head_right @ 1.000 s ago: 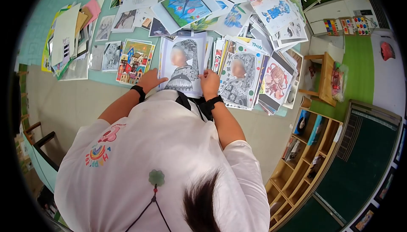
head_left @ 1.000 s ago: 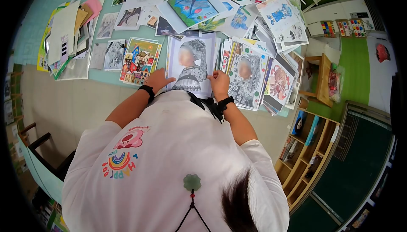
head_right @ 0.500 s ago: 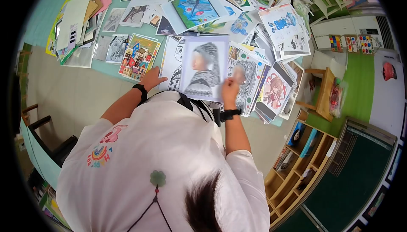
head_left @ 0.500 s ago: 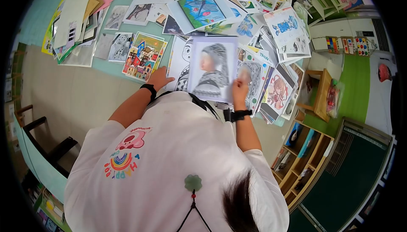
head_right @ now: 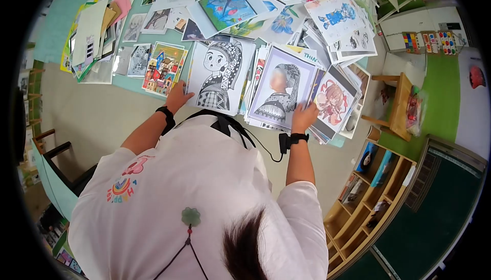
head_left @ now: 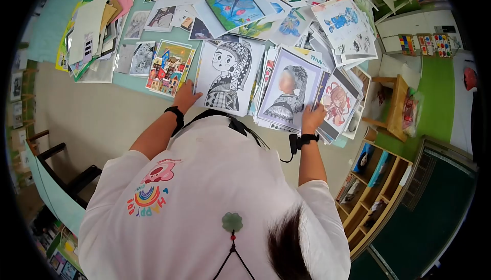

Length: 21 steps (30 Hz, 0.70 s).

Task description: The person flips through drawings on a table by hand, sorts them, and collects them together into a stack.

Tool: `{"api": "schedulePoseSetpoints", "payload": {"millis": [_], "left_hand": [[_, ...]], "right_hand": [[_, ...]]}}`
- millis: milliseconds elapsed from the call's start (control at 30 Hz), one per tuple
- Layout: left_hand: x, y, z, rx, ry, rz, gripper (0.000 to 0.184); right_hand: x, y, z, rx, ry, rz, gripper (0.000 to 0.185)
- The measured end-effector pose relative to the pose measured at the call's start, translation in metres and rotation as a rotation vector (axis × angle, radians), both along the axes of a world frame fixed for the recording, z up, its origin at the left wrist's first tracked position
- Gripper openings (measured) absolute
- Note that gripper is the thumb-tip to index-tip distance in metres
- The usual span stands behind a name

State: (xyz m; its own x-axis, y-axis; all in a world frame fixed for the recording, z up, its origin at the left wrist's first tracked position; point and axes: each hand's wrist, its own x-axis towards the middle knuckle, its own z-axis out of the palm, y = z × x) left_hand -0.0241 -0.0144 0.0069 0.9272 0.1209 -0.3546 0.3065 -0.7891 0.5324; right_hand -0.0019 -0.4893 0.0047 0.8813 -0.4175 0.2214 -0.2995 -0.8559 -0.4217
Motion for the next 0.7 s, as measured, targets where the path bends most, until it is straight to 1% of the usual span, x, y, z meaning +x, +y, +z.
{"api": "schedulePoseSetpoints", "payload": {"millis": [33, 67, 133, 200, 233, 267, 333, 367, 467, 500, 600, 633, 700], "left_hand": [[-0.002, -0.003, 0.003, -0.003, -0.001, 0.03, 0.046], [-0.003, -0.005, 0.006, 0.023, -0.073, -0.01, 0.05], [-0.01, -0.01, 0.014, 0.071, -0.208, -0.098, 0.061], [-0.013, -0.023, 0.037, 0.175, -0.269, -0.339, 0.067], [-0.014, -0.029, 0.043, 0.226, -0.3, -0.459, 0.071], [-0.017, -0.031, 0.043, 0.223, -0.249, -0.525, 0.072], [-0.024, -0.033, 0.039, 0.211, -0.144, -0.651, 0.075], [-0.026, -0.035, 0.034, 0.166, -0.123, -0.616, 0.069], [-0.027, -0.036, 0.025, 0.127, -0.126, -0.583, 0.055], [-0.027, -0.037, 0.022, 0.106, -0.165, -0.59, 0.048], [-0.031, -0.038, 0.02, 0.039, -0.256, -0.586, 0.03], [-0.031, -0.038, 0.02, 0.014, -0.268, -0.572, 0.024], [-0.031, -0.041, 0.024, -0.005, -0.274, -0.527, 0.016]], "right_hand": [[0.003, 0.015, 0.01, 0.053, -0.054, 0.089, 0.017], [0.007, 0.032, 0.018, 0.107, -0.109, 0.177, 0.017], [0.009, 0.071, 0.023, 0.439, 0.133, 0.372, 0.019], [0.003, 0.119, 0.023, 0.638, 0.269, 0.454, 0.022], [-0.001, 0.136, 0.022, 0.601, 0.252, 0.567, 0.024], [-0.004, 0.15, 0.02, 0.563, 0.233, 0.681, 0.026], [-0.014, 0.171, 0.012, 0.498, 0.185, 0.686, 0.03], [-0.018, 0.177, 0.01, 0.46, 0.162, 0.687, 0.032], [-0.023, 0.182, 0.009, 0.532, 0.151, 0.557, 0.036], [-0.023, 0.181, 0.011, 0.565, 0.156, 0.52, 0.038], [-0.023, 0.179, 0.006, 0.582, 0.218, 0.429, 0.037], [-0.022, 0.18, 0.005, 0.656, 0.224, 0.381, 0.037], [-0.021, 0.179, 0.007, 0.716, 0.242, 0.324, 0.032]]}}
